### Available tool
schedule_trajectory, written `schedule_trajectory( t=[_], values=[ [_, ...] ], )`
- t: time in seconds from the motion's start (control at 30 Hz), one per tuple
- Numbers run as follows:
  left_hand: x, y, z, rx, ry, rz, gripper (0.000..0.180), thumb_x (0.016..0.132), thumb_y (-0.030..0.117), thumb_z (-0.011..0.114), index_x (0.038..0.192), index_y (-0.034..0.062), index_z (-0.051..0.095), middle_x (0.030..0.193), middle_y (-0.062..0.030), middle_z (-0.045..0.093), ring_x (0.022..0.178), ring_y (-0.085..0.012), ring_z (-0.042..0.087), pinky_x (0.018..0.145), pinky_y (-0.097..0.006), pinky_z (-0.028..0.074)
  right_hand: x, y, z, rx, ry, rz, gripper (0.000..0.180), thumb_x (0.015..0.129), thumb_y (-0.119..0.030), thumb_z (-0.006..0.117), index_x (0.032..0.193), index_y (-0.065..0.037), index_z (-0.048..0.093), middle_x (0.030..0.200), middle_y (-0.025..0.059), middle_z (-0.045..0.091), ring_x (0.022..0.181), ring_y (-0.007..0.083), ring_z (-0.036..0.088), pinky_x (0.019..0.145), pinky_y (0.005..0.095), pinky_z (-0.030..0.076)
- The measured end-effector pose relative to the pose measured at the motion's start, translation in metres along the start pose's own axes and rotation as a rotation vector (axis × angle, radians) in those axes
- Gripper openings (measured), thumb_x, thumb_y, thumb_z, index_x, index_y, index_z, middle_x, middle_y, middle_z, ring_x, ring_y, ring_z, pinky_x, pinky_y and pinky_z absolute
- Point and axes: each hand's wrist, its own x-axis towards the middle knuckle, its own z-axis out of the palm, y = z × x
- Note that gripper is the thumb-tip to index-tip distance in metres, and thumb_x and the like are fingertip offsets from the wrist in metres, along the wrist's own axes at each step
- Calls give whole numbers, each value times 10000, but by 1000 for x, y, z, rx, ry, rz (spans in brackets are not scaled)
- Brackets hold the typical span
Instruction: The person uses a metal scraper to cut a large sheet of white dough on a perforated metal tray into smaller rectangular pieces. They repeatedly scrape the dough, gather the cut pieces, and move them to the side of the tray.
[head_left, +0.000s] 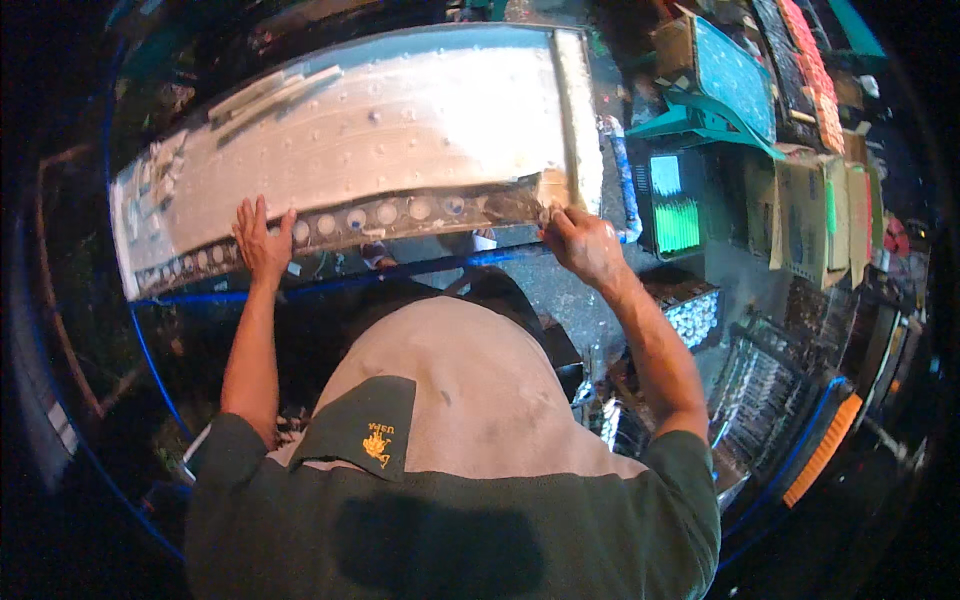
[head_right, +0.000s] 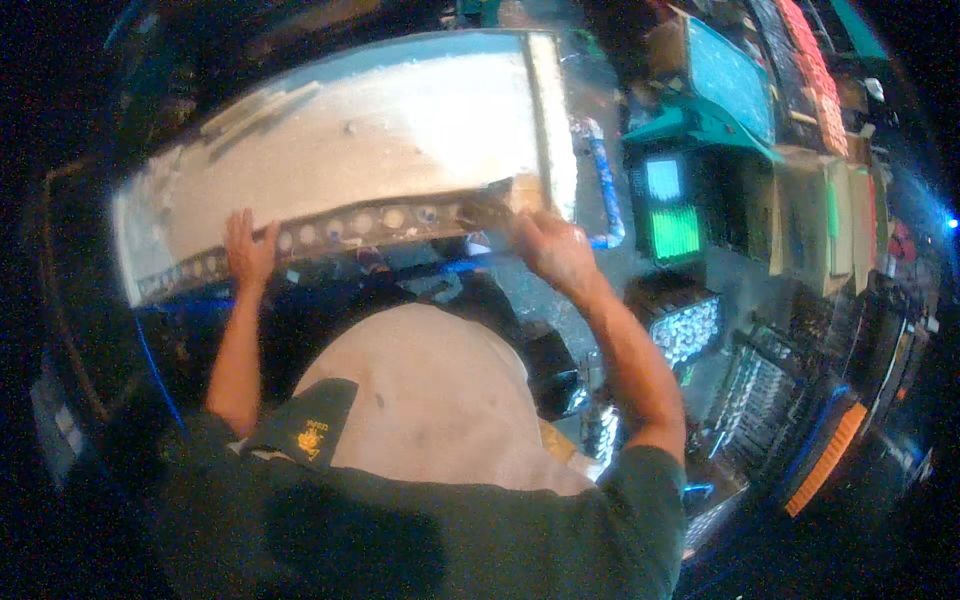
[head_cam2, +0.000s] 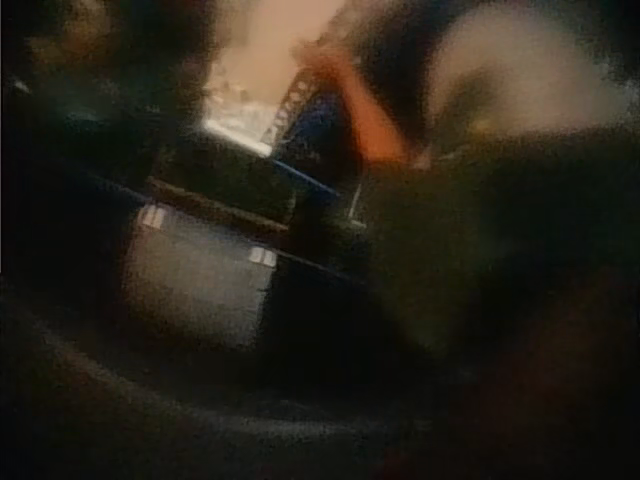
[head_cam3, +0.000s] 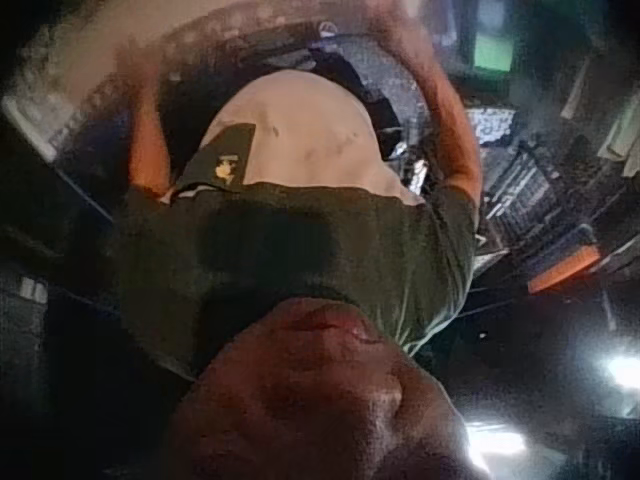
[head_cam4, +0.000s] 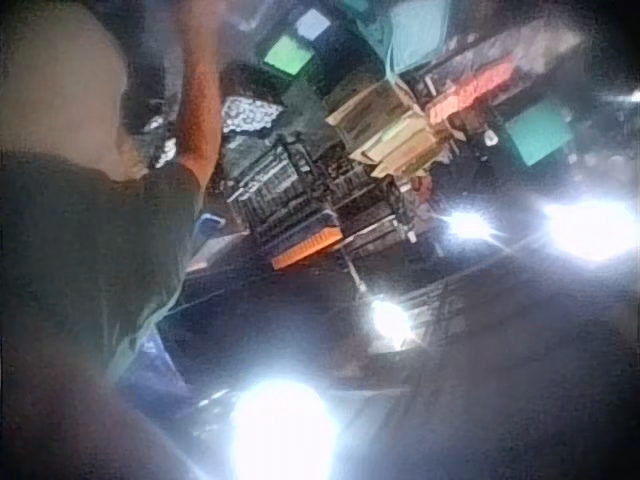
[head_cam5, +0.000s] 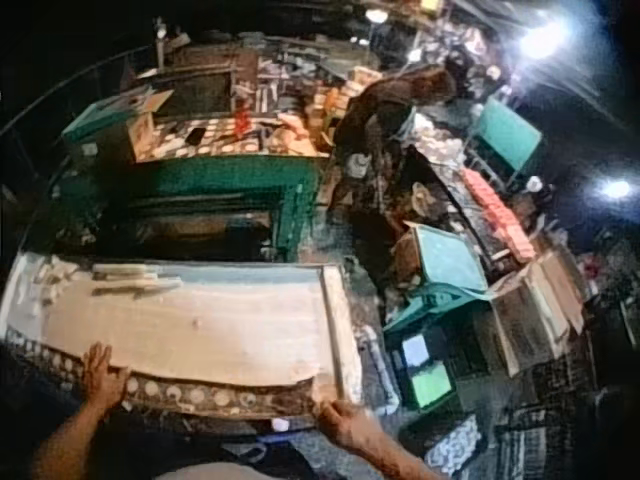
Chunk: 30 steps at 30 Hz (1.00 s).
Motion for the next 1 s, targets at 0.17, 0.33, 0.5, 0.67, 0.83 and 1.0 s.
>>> schedule_trajectory(
  t=[0.17,0.33,0.5,0.67,0.83,1.0],
  values=[
    [1,1,-1,0,2,7,756,907,558,683,1452,49,559,1555,-268,432,1481,-396,361,1225,-541,235,39,31,15,-25,-7,-223,320,889,-328,777,981,-59,629,808,138,638,665,365,679,565,478,551],
    [2,6,-2,15,6,-18,766,908,574,676,1458,55,554,1560,-248,438,1487,-388,356,1228,-537,233,45,55,27,-150,-32,-347,311,860,-320,815,903,-80,623,792,111,621,586,312,661,500,425,539],
    [-3,2,-6,9,-41,-69,767,915,583,663,1475,72,541,1577,-222,428,1503,-373,334,1241,-518,218,37,53,10,-125,76,-380,307,836,-279,831,961,-63,654,828,116,644,619,293,672,511,412,546],
    [-7,3,-6,41,-21,-81,717,898,502,715,1472,106,547,1580,-171,445,1482,-332,385,1233,-489,268,35,57,-7,-154,13,-344,259,851,-242,810,970,-67,660,857,116,642,646,289,678,515,403,542],
    [0,8,-4,38,2,-40,712,895,485,726,1476,114,544,1583,-199,432,1470,-362,400,1229,-490,272,71,66,38,-33,74,-542,240,858,-218,786,1023,-79,680,854,129,624,626,297,657,524,415,536],
    [-3,3,-3,-30,53,-18,726,897,541,706,1455,97,570,1564,-207,452,1488,-353,370,1237,-513,246,121,10,66,-134,53,-722,242,851,-229,753,1043,-98,686,829,116,612,596,279,641,478,412,529]
  ],
)
